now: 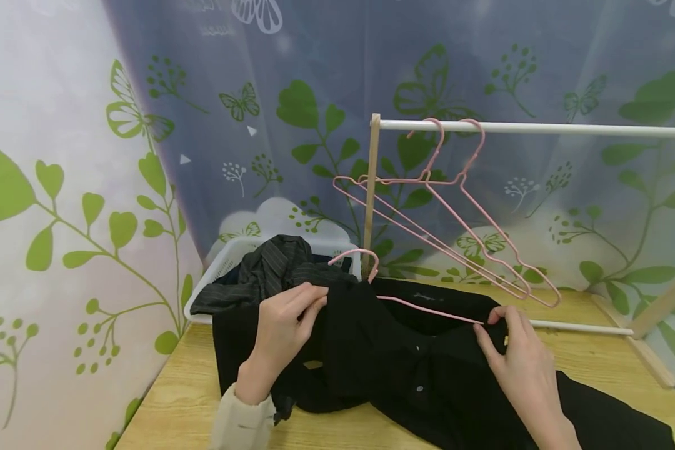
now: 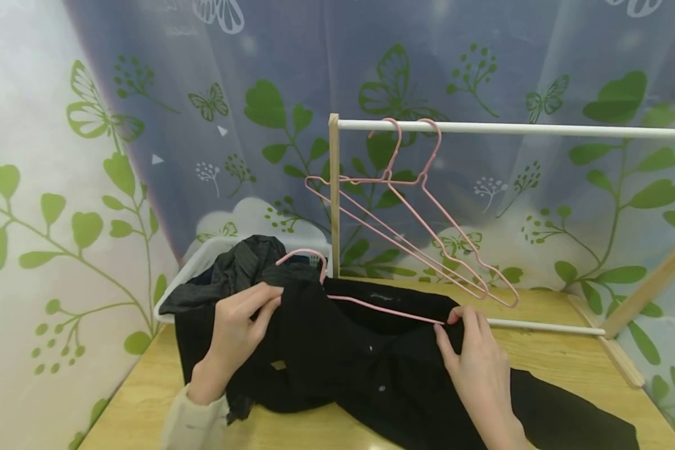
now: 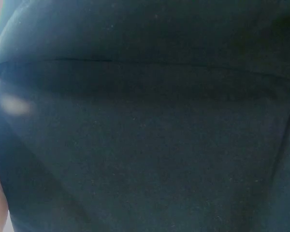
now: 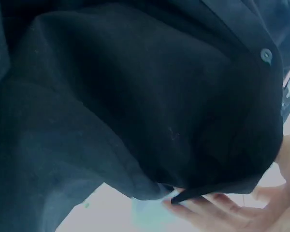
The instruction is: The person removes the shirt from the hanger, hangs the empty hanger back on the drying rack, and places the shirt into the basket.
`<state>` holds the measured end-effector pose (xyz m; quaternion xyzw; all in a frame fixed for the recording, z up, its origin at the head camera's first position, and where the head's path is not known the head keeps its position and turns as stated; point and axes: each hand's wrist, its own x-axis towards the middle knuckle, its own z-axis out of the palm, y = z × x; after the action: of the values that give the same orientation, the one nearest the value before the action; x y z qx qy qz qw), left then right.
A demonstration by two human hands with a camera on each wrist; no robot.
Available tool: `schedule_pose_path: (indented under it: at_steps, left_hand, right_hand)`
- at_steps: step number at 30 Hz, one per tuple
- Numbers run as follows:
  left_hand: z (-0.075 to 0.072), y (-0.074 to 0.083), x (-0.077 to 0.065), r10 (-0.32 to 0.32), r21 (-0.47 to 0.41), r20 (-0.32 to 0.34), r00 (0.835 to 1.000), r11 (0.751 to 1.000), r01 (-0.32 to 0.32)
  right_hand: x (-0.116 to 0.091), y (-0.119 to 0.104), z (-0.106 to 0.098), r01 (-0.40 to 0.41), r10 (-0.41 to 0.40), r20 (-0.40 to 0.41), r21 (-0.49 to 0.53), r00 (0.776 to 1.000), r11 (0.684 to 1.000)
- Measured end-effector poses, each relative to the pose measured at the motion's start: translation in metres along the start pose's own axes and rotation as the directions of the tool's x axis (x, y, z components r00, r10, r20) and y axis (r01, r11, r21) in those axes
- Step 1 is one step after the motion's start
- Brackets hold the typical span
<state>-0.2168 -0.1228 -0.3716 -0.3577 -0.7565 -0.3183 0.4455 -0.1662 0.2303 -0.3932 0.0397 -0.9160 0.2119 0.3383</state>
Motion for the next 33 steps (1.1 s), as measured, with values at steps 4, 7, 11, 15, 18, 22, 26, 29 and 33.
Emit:
schedule_pose_path:
  at_steps: [4,7,11,15,18,22,26,29,33]
  left_hand:
    - [0.001,-0.001,0.001,0.005,-0.036,-0.011,1.0,0.999,-0.005]
    - [0.001,-0.007,0.0,-0.003,-0.061,-0.026,1.0,0.998,0.001]
    - [0.001,-0.012,-0.002,-0.017,-0.073,-0.047,0.999,0.997,0.014]
    - [-0.001,-0.012,-0.003,-0.01,-0.064,-0.048,0.999,0.998,0.007]
    - [-0.002,-0.011,-0.002,-0.004,-0.059,-0.059,0.998,0.998,0.0]
    - [-0.002,-0.011,0.001,0.003,-0.07,-0.085,0.996,0.997,-0.009]
    - [-0.001,-0.015,0.002,0.004,-0.086,-0.104,0.995,0.996,-0.013]
    - [0.0,-0.019,0.0,-0.022,-0.102,-0.121,0.992,0.995,0.01]
    - [0.001,-0.023,-0.004,-0.066,-0.106,-0.127,0.99,0.993,0.052]
  right_hand:
    - [0.002,0.004,0.002,-0.009,0.011,-0.033,0.053,0.999,0.999]
    - [0.002,0.007,0.001,-0.064,0.068,-0.023,0.132,0.997,0.989]
    - [0.003,0.006,-0.001,-0.194,0.193,0.027,0.232,0.981,0.953]
    - [0.005,0.005,-0.003,-0.272,0.261,0.083,0.201,0.962,0.941]
    - [0.009,0.008,-0.004,-0.329,0.305,0.165,0.144,0.938,0.933]
    - [0.015,0.015,-0.006,-0.337,0.308,0.313,0.041,0.898,0.941]
    - [0.019,0.022,-0.007,-0.303,0.267,0.392,0.032,0.88,0.953]
    - [0.018,0.025,-0.008,-0.341,0.26,0.414,0.134,0.872,0.931]
    - [0.02,0.026,-0.008,-0.389,0.255,0.418,0.277,0.872,0.878]
